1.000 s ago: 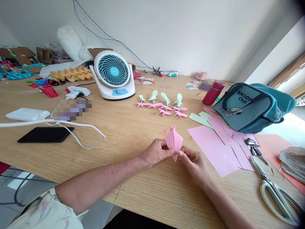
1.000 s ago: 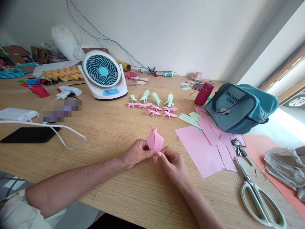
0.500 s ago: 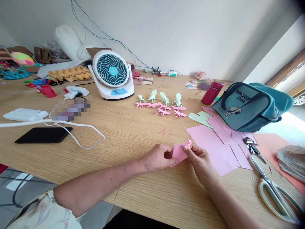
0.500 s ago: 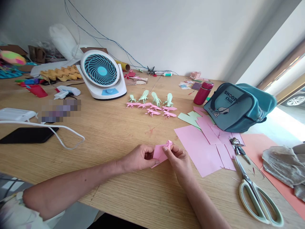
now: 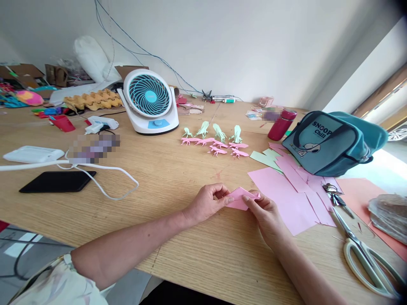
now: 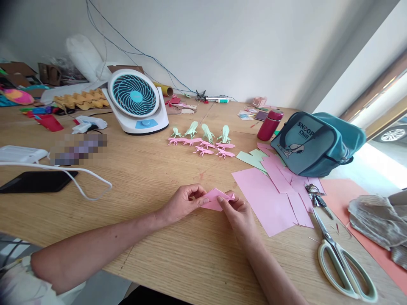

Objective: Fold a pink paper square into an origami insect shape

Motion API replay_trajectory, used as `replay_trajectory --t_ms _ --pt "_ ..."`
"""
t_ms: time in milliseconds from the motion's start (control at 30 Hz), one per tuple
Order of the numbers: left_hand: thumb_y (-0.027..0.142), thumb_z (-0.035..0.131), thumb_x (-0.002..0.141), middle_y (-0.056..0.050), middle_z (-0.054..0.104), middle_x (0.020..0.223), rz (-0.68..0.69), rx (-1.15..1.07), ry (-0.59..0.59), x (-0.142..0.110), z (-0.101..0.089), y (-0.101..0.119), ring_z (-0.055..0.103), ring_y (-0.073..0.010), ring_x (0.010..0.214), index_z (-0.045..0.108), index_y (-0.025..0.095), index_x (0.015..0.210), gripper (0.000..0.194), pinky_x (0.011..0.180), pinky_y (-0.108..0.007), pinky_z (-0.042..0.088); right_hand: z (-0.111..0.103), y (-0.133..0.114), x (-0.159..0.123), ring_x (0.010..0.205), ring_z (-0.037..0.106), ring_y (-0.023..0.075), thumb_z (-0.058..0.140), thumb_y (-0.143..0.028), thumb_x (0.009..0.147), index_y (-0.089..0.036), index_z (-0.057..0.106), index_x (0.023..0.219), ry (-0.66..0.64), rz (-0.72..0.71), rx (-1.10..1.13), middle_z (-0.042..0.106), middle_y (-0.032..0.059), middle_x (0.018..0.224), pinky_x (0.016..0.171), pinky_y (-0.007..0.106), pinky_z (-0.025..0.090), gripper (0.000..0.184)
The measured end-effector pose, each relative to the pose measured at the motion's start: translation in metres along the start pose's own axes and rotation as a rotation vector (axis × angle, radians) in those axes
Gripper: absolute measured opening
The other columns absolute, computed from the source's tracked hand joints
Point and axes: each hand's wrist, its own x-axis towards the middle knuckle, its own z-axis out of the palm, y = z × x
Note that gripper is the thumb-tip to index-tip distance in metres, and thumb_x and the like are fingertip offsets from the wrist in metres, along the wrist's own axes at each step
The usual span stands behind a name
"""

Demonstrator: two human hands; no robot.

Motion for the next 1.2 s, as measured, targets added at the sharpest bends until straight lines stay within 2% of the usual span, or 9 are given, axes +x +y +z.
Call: replay_trajectory --t_ms 133,367,533,767,1000,1100,1200 --pt "0.037 0.068 0.083 -0.001 0.064 0.078 0.003 0.028 -0.007 -0.001 0.002 -0.003 0.051 -0.0109 0.065 0.069 0.013 0.090 0.025 0.060 -0.022 0.037 0.004 -0.003 -0.001 0.066 0.050 0.0157 0.078 -0.054 0.073 -0.021 0.059 0.069 -0.013 0.011 -0.013 0.059 -0.0001 0.069 0.064 0.028 0.041 0.038" --pt "0.031 0.066 0.081 0.003 0.054 0.067 -0.010 0.053 0.041 -0.003 0.002 0.002 0.043 -0.0093 0.062 0.061 0.014 0.073 0.019 0.058 -0.022 0.033 0.004 -0.005 -0.002 0.065 0.047 0.0147 0.075 -0.054 0.076 -0.021 0.058 0.068 -0.041 0.007 -0.052 0.055 -0.0010 0.067 0.062 0.027 0.039 0.038" --pt "0.035 0.067 0.080 0.004 0.048 0.065 -0.021 0.010 0.049 0.001 -0.001 0.001 0.039 -0.0090 0.061 0.056 0.014 0.070 0.025 0.058 -0.022 0.031 -0.006 0.001 0.000 0.066 0.050 0.0152 0.067 -0.055 0.084 -0.021 0.063 0.069 -0.026 -0.007 -0.141 0.058 0.0002 0.069 0.064 0.027 0.040 0.038" --pt "0.043 0.069 0.078 0.002 0.051 0.067 -0.040 -0.032 0.063 0.006 -0.003 -0.010 0.045 -0.0110 0.065 0.057 0.014 0.071 0.032 0.059 -0.022 0.034 -0.009 0.006 0.002 0.070 0.052 0.0161 0.066 -0.051 0.087 -0.022 0.066 0.078 -0.038 -0.035 -0.122 0.060 0.0000 0.071 0.069 0.028 0.041 0.031" --pt "0.046 0.070 0.078 -0.001 0.060 0.076 -0.054 -0.110 0.033 0.007 -0.004 -0.010 0.052 -0.0124 0.070 0.063 0.012 0.080 0.035 0.065 -0.023 0.040 -0.007 0.002 0.002 0.069 0.050 0.0150 0.069 -0.049 0.085 -0.022 0.066 0.081 -0.034 -0.032 -0.092 0.059 -0.0002 0.072 0.067 0.027 0.041 0.028" --pt "0.044 0.073 0.077 -0.004 0.066 0.087 -0.060 -0.165 0.034 0.006 -0.004 -0.008 0.057 -0.0135 0.076 0.065 0.011 0.090 0.037 0.071 -0.024 0.044 -0.004 -0.001 0.002 0.069 0.051 0.0151 0.071 -0.049 0.083 -0.023 0.067 0.093 -0.032 -0.041 -0.063 0.059 -0.0006 0.075 0.067 0.027 0.044 0.028" --pt "0.043 0.072 0.079 -0.006 0.068 0.094 -0.051 -0.202 0.024 0.007 -0.004 -0.008 0.061 -0.0148 0.082 0.064 0.011 0.097 0.037 0.077 -0.025 0.046 -0.002 -0.003 0.002 0.070 0.052 0.0146 0.073 -0.048 0.081 -0.023 0.066 0.107 -0.018 -0.055 -0.039 0.059 -0.0007 0.078 0.067 0.026 0.046 0.036"
